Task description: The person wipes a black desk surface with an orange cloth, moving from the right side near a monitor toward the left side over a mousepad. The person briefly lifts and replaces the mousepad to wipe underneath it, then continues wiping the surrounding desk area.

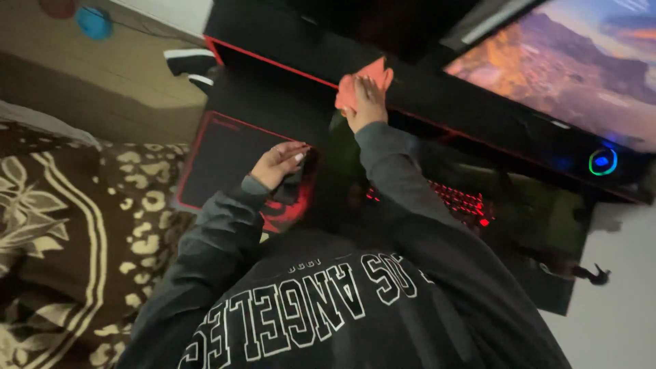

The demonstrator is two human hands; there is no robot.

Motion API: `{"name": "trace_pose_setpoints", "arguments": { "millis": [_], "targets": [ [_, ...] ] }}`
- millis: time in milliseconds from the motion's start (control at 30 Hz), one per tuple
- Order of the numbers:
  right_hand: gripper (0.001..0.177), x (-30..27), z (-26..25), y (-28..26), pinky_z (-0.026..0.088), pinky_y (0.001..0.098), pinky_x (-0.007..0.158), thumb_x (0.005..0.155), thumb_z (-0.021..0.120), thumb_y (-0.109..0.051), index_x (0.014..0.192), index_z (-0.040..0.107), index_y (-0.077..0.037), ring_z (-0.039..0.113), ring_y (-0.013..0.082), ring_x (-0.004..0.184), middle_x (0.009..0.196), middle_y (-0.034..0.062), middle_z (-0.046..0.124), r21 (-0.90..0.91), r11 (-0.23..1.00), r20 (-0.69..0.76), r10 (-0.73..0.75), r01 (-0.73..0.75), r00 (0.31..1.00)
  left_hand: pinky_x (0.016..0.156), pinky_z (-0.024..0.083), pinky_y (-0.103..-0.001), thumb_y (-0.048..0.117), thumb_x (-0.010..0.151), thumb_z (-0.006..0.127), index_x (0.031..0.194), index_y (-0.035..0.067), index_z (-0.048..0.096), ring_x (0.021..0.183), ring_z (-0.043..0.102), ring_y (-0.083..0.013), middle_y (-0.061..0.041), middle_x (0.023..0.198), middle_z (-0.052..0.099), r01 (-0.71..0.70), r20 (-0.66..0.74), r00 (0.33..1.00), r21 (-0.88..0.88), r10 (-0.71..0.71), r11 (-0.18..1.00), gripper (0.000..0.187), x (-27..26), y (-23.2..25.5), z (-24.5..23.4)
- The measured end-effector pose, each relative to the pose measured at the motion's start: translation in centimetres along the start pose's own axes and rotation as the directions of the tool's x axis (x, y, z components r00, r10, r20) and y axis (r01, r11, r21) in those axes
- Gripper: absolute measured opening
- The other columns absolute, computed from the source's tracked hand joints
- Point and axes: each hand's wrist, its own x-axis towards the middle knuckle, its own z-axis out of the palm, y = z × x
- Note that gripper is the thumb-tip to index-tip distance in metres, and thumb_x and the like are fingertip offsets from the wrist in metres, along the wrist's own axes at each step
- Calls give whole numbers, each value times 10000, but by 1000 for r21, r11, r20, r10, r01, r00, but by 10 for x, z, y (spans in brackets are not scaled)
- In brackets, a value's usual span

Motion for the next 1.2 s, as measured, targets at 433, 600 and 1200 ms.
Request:
{"name": "trace_pose_setpoints", "arguments": {
  "millis": [433, 600, 1200],
  "targets": [
    [765, 29, -67, -141, 447, 451, 1105, 807, 700, -81, 1500, 401, -203, 495, 340, 1302, 1454, 149, 487, 207, 967, -60, 167, -152, 984, 935, 552, -361, 164, 962, 671, 1330, 90, 565, 1228, 593, -260, -162, 1284, 643, 70, -38, 997, -62, -73, 996, 390, 2, 12, -131],
    [755, 72, 1, -123, 322, 583, 1125, 826, 754, -252, 1465, 404, -56, 434, 431, 1348, 1438, 266, 479, 26, 988, -7, 151, -151, 989, 943, 549, -368, 163, 962, 674, 1330, 106, 575, 1208, 598, -229, -115, 1258, 657, 53, -71, 996, -93, -60, 994, 385, -10, 11, -149],
    [857, 226, 46, -270, 186, 530, 1228, 961, 539, -560, 1556, 184, -56, 228, 325, 1501, 1604, 202, 250, 21, 998, 415, 52, -66, 908, 937, 527, -449, 219, 955, 670, 1360, 90, 565, 1209, 591, -303, -177, 1280, 645, 100, -116, 987, -106, -112, 989, 438, -41, -17, -205]
  ]
}}
